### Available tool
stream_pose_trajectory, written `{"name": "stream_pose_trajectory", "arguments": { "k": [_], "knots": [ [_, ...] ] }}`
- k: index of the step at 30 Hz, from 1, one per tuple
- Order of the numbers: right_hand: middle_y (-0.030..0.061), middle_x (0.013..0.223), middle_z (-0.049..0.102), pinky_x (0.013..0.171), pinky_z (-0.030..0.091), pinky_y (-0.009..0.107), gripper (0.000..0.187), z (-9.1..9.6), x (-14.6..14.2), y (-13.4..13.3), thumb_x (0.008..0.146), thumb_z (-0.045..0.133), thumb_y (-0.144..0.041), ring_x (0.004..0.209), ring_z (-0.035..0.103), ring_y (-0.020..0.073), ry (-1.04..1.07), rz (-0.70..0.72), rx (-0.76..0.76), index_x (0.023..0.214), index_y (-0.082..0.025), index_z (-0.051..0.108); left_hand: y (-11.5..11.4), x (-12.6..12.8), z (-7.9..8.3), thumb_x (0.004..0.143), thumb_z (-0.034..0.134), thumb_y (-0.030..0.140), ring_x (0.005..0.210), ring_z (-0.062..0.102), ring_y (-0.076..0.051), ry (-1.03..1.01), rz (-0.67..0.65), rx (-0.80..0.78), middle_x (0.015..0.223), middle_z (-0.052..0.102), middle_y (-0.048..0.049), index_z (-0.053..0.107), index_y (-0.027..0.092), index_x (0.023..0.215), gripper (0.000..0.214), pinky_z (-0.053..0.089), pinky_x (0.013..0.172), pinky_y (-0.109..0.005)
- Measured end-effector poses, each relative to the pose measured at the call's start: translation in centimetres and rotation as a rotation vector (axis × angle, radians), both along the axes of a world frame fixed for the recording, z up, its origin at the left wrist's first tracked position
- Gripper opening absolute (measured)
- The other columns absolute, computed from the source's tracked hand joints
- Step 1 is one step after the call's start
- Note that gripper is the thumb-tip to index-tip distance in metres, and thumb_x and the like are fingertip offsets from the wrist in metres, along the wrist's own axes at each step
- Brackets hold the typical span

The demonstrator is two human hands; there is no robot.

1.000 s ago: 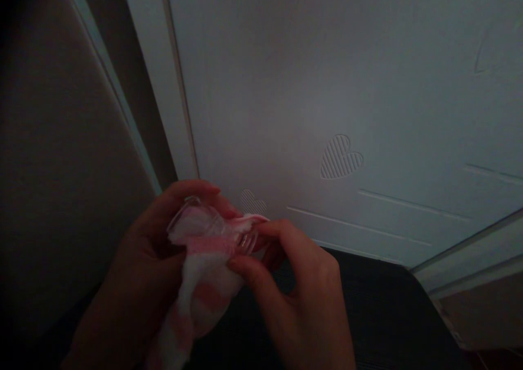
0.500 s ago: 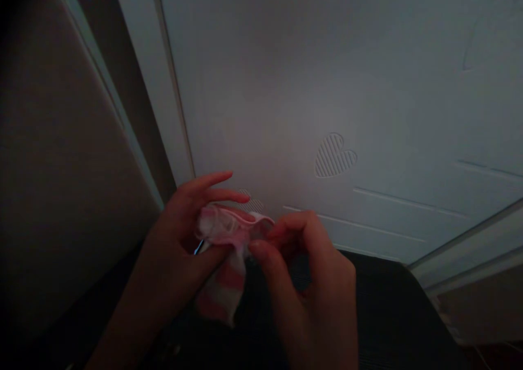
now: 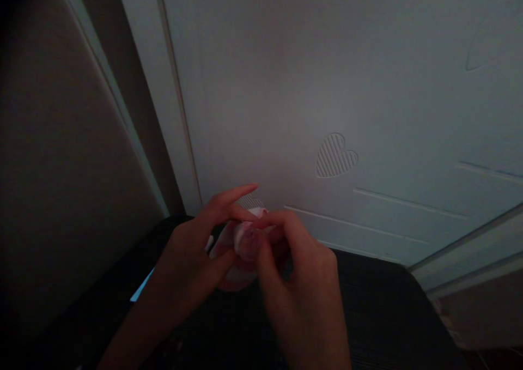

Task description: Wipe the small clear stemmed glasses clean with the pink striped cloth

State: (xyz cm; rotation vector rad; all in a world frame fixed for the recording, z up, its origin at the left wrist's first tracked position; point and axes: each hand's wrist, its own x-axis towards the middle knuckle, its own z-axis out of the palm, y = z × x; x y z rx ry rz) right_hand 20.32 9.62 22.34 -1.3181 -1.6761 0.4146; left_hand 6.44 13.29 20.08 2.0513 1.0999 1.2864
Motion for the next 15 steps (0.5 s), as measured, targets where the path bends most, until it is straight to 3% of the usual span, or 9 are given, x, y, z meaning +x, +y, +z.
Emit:
{"name": "stream_pose_trajectory", "arguments": {
  "k": [3,9,12,15],
  "knots": [
    [-0.0084,0.075,0.063,0.058,0.046,0.013,0.013,-0.03,0.47,-0.27,0.083,0.056,-0.016,0.068,0.062,0.0059,-0.009,-0.02,0.038,0.088,-0.029,0.058,0.24,-0.36,-0.13,0.08,0.058,0.008,0.099,0.061,-0.014,-0.006,-0.005,0.042,0.103,0.066,0.0068,0.04,0.039,0.127,0.059,0.045,0.091,-0.028],
    [-0.0082,0.075,0.063,0.059,0.047,0.014,0.014,0.06,0.3,-0.73,0.081,0.057,-0.016,0.069,0.062,0.0072,0.032,-0.042,0.099,0.089,-0.028,0.059,0.54,-0.81,-0.44,0.084,0.047,0.006,0.108,0.056,-0.017,0.131,-0.063,0.295,0.114,0.064,0.0016,0.054,0.026,0.109,0.033,0.03,0.107,-0.038],
    [-0.0089,0.072,0.062,0.056,0.045,0.015,0.013,0.16,0.11,-0.79,0.081,0.058,-0.016,0.063,0.059,0.0065,0.073,-0.087,0.119,0.086,-0.027,0.059,0.45,-0.79,-0.32,0.086,0.046,0.008,0.113,0.052,-0.016,0.163,-0.073,0.34,0.115,0.062,-0.0002,0.052,0.024,0.11,0.03,0.031,0.106,-0.035],
    [-0.0088,0.071,0.062,0.056,0.043,0.017,0.013,0.25,0.11,-0.8,0.081,0.057,-0.014,0.062,0.057,0.0065,0.081,-0.108,0.134,0.083,-0.026,0.06,0.32,-0.79,-0.18,0.087,0.047,0.009,0.108,0.054,-0.015,0.125,-0.076,0.289,0.116,0.06,-0.0008,0.053,0.024,0.111,0.029,0.039,0.099,-0.03]
  ]
}}
